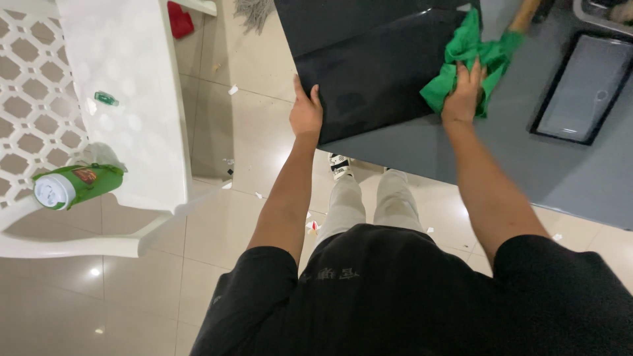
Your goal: Assembling plastic storage boxes by folding the bodies and attaching lids, then stacking them.
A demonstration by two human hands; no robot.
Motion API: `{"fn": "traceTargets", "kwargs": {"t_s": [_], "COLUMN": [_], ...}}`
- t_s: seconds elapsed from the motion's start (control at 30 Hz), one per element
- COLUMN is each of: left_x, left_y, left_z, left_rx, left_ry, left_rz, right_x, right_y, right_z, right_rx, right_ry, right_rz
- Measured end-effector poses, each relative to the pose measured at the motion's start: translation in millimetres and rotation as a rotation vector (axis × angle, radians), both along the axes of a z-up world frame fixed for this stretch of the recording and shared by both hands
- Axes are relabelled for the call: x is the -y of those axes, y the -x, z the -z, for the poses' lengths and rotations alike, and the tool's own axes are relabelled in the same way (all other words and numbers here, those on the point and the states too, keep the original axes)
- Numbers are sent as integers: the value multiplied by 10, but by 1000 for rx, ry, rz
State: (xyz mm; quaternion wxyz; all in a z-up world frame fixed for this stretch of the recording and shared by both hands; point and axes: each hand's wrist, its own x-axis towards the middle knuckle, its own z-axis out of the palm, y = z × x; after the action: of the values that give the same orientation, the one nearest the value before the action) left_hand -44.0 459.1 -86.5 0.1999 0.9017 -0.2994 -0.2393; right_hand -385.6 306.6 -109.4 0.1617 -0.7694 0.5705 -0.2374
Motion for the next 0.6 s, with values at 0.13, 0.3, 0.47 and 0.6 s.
{"fn": "traceTargets", "kwargs": {"t_s": [0.13, 0.3, 0.47, 0.6], "left_x": [-54, -17, -73, 16], "left_y": [65, 378, 973, 963], "left_z": [81, -118, -742, 714], "left_rx": [227, 456, 320, 428], "left_ry": [463, 148, -126, -11], "left_rz": [-6, 811, 1128, 1284], "right_x": [-260, -432, -169, -125], "right_y": [152, 332, 788, 862], "right_z": [240, -235, 32, -349], "right_rx": [26, 23, 480, 1137], "right_ry": [10, 31, -80, -541], "right_rz": [96, -53, 65, 357]}}
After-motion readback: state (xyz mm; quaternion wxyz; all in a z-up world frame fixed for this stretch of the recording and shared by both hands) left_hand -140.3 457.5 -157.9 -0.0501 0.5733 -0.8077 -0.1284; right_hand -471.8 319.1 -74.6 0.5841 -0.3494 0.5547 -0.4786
